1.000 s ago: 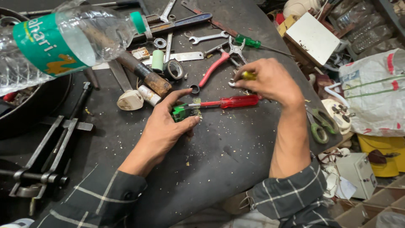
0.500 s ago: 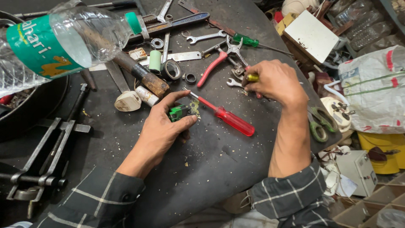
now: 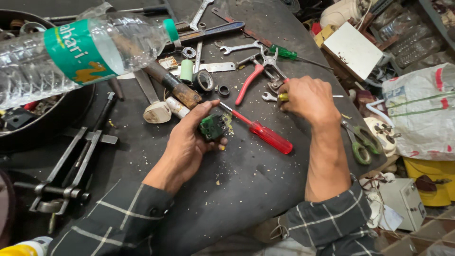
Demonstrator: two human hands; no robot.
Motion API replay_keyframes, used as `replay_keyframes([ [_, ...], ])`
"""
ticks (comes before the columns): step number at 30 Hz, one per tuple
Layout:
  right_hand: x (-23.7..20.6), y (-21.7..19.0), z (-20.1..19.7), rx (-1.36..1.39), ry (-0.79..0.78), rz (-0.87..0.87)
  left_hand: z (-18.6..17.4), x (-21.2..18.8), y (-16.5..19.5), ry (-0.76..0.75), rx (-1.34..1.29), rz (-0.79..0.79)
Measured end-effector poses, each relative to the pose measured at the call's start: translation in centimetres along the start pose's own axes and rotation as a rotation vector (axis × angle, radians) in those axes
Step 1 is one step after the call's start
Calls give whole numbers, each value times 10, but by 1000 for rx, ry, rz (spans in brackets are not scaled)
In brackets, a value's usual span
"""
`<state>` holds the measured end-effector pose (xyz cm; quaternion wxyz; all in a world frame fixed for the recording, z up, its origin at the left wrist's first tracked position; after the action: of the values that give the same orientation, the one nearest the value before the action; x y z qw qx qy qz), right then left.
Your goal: The person assembles a small green electrical component by inserting a black ring and tightening a screw with a screwdriver. They then place a black cap over the assembly and press it into place.
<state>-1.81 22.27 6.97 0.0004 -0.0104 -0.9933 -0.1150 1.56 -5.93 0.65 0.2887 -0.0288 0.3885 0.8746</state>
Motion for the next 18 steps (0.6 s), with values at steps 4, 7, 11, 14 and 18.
replay_keyframes([
  [4,-3,-4,3,-23,57,-10,-1,2,-1,-27,-31,-9],
  [7,-2,-4,5,-11,92,14,0,2,0,-27,-36,2],
  [11,-1,-3,6,-32,75,21,1,1,2,-48,-44,24],
  [14,-2,-5,4,-44,69,-8,2,1,2,-42,-43,39],
  [18,-3,-8,0,-29,32,-18,3,1,2,-53,-59,37],
])
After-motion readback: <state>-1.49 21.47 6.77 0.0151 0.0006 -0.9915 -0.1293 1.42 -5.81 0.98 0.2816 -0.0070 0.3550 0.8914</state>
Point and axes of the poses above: each hand's wrist, its own x-axis towards the middle knuckle, its own z-axis out of the palm, y = z × x, the point moved 2 cm from there along x, towards the middle knuckle, and after that the axes turned 1 degree about -x, right-handed, at the moved point
